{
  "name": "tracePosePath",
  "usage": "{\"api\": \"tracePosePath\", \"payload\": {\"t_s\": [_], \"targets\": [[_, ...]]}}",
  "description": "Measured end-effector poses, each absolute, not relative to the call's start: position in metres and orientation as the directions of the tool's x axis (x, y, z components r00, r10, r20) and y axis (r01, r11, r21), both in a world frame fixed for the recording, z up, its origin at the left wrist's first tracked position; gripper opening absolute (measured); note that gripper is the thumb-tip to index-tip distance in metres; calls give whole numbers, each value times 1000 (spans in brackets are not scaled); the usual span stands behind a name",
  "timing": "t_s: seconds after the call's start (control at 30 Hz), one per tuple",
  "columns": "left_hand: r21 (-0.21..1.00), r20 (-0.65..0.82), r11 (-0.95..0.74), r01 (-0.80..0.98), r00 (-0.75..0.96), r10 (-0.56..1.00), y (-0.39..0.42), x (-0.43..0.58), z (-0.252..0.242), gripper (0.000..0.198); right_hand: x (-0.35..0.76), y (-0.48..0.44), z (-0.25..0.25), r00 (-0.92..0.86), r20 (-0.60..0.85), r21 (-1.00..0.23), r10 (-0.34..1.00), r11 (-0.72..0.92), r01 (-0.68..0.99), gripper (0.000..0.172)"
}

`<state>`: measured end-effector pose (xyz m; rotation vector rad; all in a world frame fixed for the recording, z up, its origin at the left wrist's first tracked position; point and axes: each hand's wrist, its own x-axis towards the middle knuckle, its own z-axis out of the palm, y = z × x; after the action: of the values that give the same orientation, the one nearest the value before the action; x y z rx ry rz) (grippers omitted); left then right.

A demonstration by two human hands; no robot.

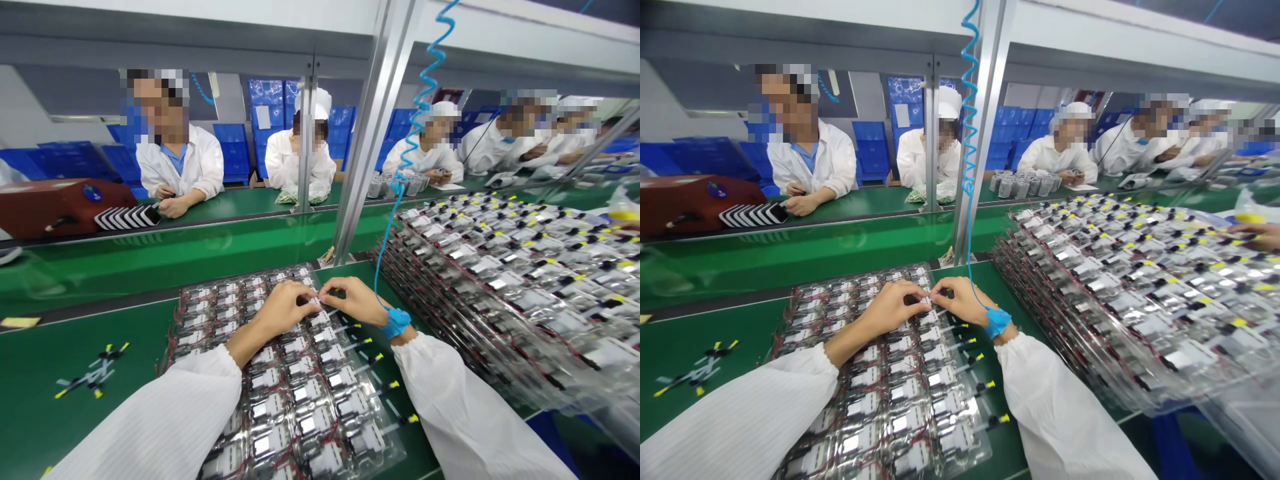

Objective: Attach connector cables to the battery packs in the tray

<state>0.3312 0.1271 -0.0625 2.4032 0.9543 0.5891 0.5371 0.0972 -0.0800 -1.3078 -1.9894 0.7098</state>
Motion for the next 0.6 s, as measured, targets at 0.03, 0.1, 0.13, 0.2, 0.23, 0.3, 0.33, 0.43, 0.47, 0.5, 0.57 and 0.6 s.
{"api": "tracePosePath", "payload": {"t_s": [0.03, 0.1, 0.13, 0.2, 0.23, 0.3, 0.33, 0.43, 0.47, 0.5, 0.57, 0.6], "targets": [[565, 212, -647, 512, 668, 714, 127, 331, -63, 10, 537, 97, -81, -296, 219, -731, 930, 357, 582, 15], [548, 220, -663, 510, 677, 702, 127, 331, -63, 9, 536, 97, -81, -303, 219, -731, 928, 362, 579, 15], [542, 223, -669, 509, 680, 698, 127, 330, -63, 10, 536, 97, -80, -308, 223, -732, 925, 367, 573, 15], [533, 226, -676, 509, 685, 693, 127, 329, -65, 10, 536, 95, -78, -317, 238, -734, 918, 384, 560, 15], [529, 228, -679, 509, 685, 692, 128, 329, -66, 11, 536, 94, -77, -318, 251, -733, 914, 394, 555, 14], [523, 234, -684, 509, 686, 689, 128, 328, -68, 12, 537, 93, -74, -314, 285, -723, 906, 418, 550, 12], [512, 240, -693, 507, 690, 682, 127, 328, -68, 13, 538, 93, -73, -305, 305, -716, 902, 428, 551, 11], [420, 265, -754, 504, 727, 634, 125, 325, -66, 22, 545, 96, -72, -216, 371, -696, 903, 424, 579, 17], [373, 271, -778, 506, 743, 613, 124, 323, -63, 27, 548, 97, -72, -167, 393, -693, 904, 410, 592, 21], [323, 276, -796, 511, 754, 596, 123, 318, -58, 31, 550, 98, -72, -117, 413, -692, 903, 394, 605, 25], [249, 278, -802, 543, 753, 597, 119, 303, -46, 35, 554, 99, -72, -34, 444, -693, 895, 367, 621, 31], [229, 274, -789, 570, 740, 614, 117, 291, -39, 34, 555, 98, -71, -5, 456, -696, 890, 360, 621, 33]]}}
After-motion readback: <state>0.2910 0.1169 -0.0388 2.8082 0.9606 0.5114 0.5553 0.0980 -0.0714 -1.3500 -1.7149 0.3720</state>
